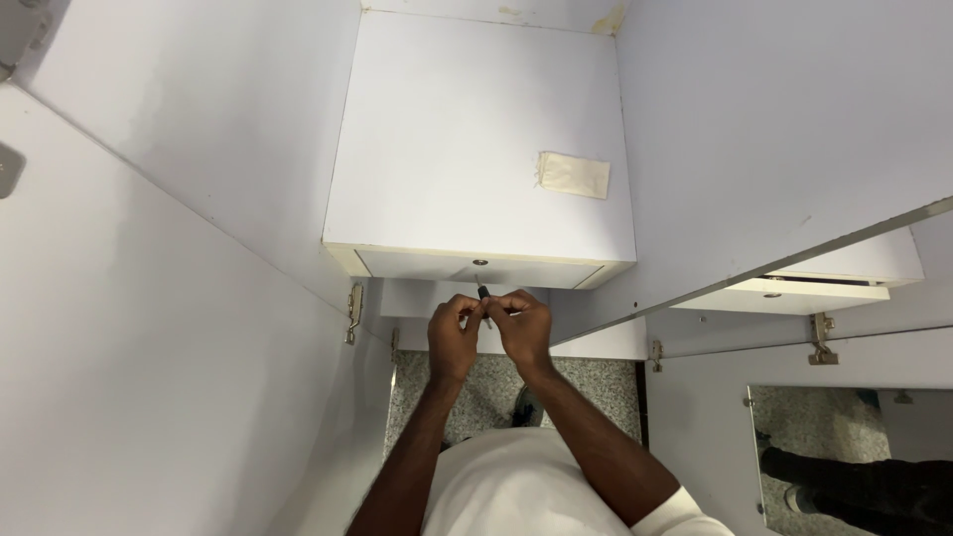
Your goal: The person cleans the interior of a white cabinet and its drawers using a white cloth. They wipe the bottom and sides of the cabinet, then open a drawer to wipe its interior surfaces. The person also wipes the exterior front of the cabinet and the drawer face before closing it.
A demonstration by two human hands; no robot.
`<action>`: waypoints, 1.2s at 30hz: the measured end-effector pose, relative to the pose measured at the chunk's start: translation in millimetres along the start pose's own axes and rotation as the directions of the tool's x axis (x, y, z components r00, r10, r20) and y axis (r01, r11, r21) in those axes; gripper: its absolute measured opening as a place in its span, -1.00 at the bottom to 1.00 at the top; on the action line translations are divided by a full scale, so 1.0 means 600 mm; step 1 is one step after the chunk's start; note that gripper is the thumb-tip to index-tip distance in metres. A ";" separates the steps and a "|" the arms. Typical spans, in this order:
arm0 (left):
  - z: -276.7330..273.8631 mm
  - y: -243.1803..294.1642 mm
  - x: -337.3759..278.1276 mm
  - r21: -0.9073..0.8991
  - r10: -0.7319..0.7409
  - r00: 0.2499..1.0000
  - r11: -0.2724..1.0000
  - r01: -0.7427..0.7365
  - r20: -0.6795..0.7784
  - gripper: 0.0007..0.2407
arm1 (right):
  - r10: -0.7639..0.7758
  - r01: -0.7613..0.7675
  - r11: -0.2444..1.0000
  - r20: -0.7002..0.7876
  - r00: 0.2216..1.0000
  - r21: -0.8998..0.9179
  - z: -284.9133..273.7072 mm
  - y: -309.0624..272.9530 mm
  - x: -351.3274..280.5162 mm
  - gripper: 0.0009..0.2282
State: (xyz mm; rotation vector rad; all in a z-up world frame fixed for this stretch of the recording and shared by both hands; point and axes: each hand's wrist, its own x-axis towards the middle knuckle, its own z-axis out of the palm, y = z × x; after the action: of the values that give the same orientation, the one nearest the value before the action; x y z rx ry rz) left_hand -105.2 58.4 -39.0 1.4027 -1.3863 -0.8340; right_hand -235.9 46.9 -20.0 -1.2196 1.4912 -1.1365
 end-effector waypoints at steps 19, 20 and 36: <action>0.028 -0.035 0.009 -0.094 -0.129 0.989 0.988 0.122 -0.074 -0.80 | -0.256 0.233 0.954 -0.107 0.961 -0.191 0.028 -0.019 0.009 -0.93; 0.027 -0.034 0.010 -0.102 -0.118 0.991 0.989 0.110 -0.070 -0.79 | -0.260 0.234 0.951 -0.108 0.960 -0.203 0.029 -0.019 0.008 -0.93; 0.015 -0.017 0.021 -0.099 -0.139 0.990 0.986 0.135 -0.032 -0.79 | -0.232 0.203 0.955 -0.123 0.965 -0.216 0.035 -0.025 0.011 -0.93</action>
State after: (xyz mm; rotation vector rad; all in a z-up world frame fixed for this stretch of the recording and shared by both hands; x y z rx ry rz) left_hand -108.9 43.2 -49.5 1.4437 -1.2143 -0.9457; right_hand -213.4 36.2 -10.0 -1.4975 1.6451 -1.2668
